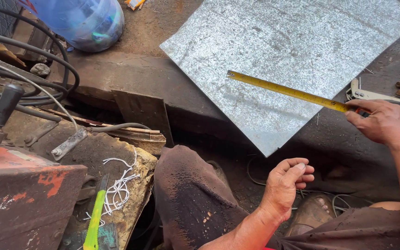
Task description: Measuring a galvanized metal sheet with a tape measure to determine its dimensions before further processing.
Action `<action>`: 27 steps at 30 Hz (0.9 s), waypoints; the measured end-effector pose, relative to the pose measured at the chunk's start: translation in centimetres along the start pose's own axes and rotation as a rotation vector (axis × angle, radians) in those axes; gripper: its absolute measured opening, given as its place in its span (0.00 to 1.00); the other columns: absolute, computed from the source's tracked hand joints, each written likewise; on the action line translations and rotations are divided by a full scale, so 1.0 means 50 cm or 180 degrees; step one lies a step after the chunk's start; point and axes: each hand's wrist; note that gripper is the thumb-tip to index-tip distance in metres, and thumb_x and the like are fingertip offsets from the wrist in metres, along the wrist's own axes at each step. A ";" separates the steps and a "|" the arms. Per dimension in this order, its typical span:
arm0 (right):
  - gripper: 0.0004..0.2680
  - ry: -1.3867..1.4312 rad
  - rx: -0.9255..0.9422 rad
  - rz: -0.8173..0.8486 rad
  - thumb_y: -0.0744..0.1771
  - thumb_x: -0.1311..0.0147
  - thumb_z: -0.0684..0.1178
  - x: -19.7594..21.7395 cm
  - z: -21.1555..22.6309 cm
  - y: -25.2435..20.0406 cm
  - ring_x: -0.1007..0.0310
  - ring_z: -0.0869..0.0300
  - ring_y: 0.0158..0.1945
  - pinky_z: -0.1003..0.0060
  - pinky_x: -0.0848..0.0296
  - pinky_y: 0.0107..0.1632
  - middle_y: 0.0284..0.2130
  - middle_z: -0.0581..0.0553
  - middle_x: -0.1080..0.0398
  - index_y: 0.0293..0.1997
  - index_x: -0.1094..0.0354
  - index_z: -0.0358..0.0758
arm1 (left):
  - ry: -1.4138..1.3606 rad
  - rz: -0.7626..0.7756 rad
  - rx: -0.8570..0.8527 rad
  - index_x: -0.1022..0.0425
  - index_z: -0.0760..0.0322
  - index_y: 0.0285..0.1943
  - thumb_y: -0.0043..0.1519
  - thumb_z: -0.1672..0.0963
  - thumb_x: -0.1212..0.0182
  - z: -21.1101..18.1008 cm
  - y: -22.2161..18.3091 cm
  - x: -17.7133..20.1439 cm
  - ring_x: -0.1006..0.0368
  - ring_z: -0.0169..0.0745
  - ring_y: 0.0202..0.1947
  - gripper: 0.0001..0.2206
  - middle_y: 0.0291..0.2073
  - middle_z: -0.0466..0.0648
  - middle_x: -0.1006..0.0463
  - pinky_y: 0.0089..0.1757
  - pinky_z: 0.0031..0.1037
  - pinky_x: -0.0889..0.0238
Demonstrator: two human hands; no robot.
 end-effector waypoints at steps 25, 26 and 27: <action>0.11 0.1487 0.1236 -0.1798 0.78 0.40 0.49 -0.052 -0.055 0.016 0.43 0.52 0.72 0.57 0.40 0.69 0.49 0.50 0.26 0.69 0.20 0.45 | 0.0077 -0.0072 0.0028 0.21 0.54 0.52 0.64 0.53 0.43 -0.012 -0.001 -0.006 0.20 0.27 0.39 0.11 0.42 0.41 0.16 0.40 0.15 0.34; 0.11 0.1567 0.1238 -0.1690 0.76 0.40 0.48 -0.050 -0.048 0.013 0.35 0.51 0.67 0.57 0.37 0.68 0.52 0.45 0.24 0.67 0.21 0.42 | 0.0072 -0.0051 0.0013 0.21 0.54 0.52 0.65 0.52 0.43 -0.006 0.003 -0.005 0.20 0.27 0.39 0.11 0.42 0.41 0.16 0.40 0.15 0.35; 0.11 0.1646 0.1240 -0.1583 0.74 0.39 0.47 -0.048 -0.040 0.010 0.28 0.50 0.62 0.58 0.35 0.67 0.55 0.39 0.23 0.64 0.21 0.39 | 0.0067 -0.0031 -0.0002 0.21 0.54 0.52 0.65 0.52 0.43 0.000 0.008 -0.004 0.20 0.26 0.39 0.11 0.42 0.41 0.16 0.40 0.15 0.35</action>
Point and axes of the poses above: each hand's wrist, its own y-axis towards the middle knuckle, its own x-axis out of the back of the hand, z = x × y
